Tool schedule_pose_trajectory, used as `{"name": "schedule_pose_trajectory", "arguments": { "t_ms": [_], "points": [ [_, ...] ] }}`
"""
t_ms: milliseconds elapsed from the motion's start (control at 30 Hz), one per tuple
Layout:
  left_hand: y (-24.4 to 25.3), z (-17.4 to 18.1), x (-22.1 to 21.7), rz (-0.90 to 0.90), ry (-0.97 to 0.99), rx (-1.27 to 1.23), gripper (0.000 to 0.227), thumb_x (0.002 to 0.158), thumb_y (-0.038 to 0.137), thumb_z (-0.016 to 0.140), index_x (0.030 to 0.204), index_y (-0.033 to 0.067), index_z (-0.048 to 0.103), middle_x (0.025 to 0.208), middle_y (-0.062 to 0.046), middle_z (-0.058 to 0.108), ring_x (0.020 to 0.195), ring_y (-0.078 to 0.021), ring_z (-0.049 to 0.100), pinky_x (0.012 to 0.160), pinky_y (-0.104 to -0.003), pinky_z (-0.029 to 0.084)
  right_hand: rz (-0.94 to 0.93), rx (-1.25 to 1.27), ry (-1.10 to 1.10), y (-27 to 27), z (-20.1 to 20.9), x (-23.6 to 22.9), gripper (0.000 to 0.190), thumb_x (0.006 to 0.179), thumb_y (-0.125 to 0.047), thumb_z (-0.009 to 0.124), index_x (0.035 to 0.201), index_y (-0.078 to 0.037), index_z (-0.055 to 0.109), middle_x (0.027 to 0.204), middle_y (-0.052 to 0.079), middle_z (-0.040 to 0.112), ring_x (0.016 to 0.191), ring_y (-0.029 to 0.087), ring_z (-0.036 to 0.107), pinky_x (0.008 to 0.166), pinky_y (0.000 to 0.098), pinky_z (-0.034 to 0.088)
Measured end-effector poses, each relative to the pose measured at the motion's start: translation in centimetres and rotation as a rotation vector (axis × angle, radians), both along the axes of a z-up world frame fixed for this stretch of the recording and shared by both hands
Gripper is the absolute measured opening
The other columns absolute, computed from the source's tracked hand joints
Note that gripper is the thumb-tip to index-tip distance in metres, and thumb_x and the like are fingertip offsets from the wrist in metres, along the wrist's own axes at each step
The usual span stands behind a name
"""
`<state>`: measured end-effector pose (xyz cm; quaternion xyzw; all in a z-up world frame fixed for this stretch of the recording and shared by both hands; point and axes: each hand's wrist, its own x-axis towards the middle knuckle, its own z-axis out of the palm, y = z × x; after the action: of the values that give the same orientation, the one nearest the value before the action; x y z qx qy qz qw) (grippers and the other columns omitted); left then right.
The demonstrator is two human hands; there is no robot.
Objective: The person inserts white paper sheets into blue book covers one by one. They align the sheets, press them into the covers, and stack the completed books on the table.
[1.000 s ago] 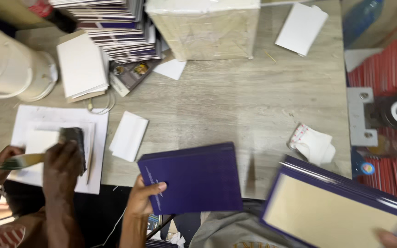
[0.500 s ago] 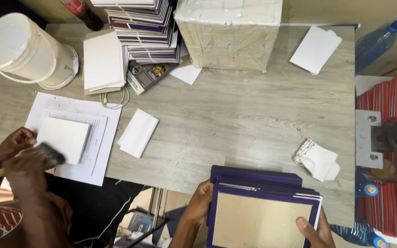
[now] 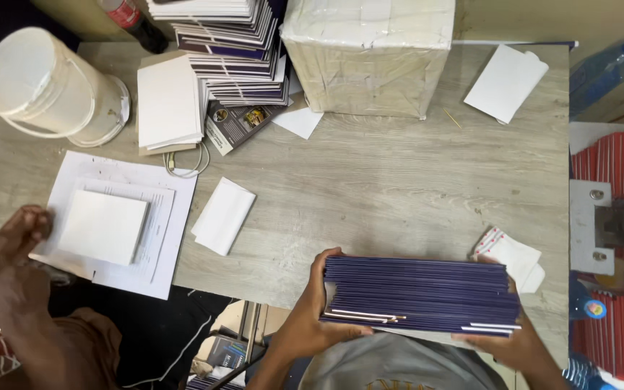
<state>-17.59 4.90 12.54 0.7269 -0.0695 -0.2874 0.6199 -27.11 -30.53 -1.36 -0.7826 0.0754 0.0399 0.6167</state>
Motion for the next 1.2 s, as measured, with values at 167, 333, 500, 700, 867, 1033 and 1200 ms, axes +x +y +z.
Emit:
{"name": "schedule_pose_trajectory", "arguments": {
  "t_ms": [167,333,500,700,867,1033,1200],
  "points": [
    [0.5,-4.6,1.9,-0.102,-0.068,-0.036,0.130,0.076,0.053,0.089,0.169,0.0197,0.004,0.179,-0.013,0.018,0.166,-0.0308,0.021,0.130,-0.051,0.027,0.175,0.089,-0.151,2.4,1.2,3.5,0.146,0.061,-0.020,0.097,0.171,-0.017,0.001,0.182,0.014,0.015,0.169,0.029,0.017,0.131,0.0515,0.023],
    [0.7,-6.2,2.4,-0.113,-0.194,-0.034,0.097,0.082,0.040,0.090,0.152,0.0102,0.030,0.135,-0.012,0.056,0.124,-0.0236,0.062,0.102,-0.040,0.052,-0.002,-0.061,0.019,2.3,0.6,2.8,0.125,0.057,-0.023,0.100,0.162,-0.016,0.031,0.148,0.012,0.053,0.138,0.025,0.056,0.118,0.0454,0.047],
    [0.4,-7.6,2.5,-0.101,-0.352,-0.114,0.089,0.090,0.038,0.083,0.154,0.0053,0.030,0.142,-0.015,0.050,0.127,-0.0271,0.059,0.108,-0.044,0.052,0.027,0.046,-0.140,2.5,0.8,3.6,0.106,0.067,-0.017,0.094,0.155,-0.011,0.035,0.155,0.013,0.056,0.143,0.027,0.058,0.117,0.0457,0.051],
    [-0.1,-6.8,1.8,-0.043,-0.302,-0.098,0.090,0.086,0.041,0.087,0.149,0.0050,0.034,0.134,-0.011,0.059,0.122,-0.0226,0.065,0.107,-0.041,0.054,0.022,0.022,-0.040,1.6,0.3,3.2,0.113,0.064,-0.017,0.096,0.159,-0.012,0.035,0.148,0.012,0.059,0.140,0.026,0.058,0.116,0.0458,0.051],
    [0.4,-9.4,1.2,-0.114,-0.317,-0.115,0.100,0.087,0.039,0.086,0.157,0.0076,0.023,0.145,-0.016,0.049,0.132,-0.0287,0.057,0.112,-0.048,0.055,0.114,0.093,-0.141,1.5,-0.2,2.6,0.117,0.070,-0.027,0.092,0.164,-0.016,0.024,0.162,0.015,0.048,0.153,0.030,0.048,0.120,0.0511,0.046],
    [0.2,-7.7,2.1,-0.110,-0.559,-0.041,0.086,0.092,0.044,0.083,0.150,0.0031,0.035,0.141,-0.012,0.060,0.129,-0.0265,0.061,0.111,-0.044,0.049,0.062,-0.080,-0.175,1.2,0.1,3.6,0.123,0.057,-0.027,0.101,0.158,-0.011,0.032,0.150,0.013,0.061,0.135,0.027,0.065,0.117,0.0456,0.050],
    [0.5,-9.8,3.1,-0.133,-0.459,-0.140,0.092,0.093,0.043,0.082,0.158,0.0081,0.026,0.157,-0.018,0.044,0.136,-0.0279,0.055,0.111,-0.043,0.050,0.151,-0.044,-0.275,1.2,-1.8,4.7,0.125,0.071,-0.032,0.090,0.168,-0.010,0.014,0.167,0.020,0.040,0.154,0.032,0.044,0.123,0.0498,0.041]
  ]
}}
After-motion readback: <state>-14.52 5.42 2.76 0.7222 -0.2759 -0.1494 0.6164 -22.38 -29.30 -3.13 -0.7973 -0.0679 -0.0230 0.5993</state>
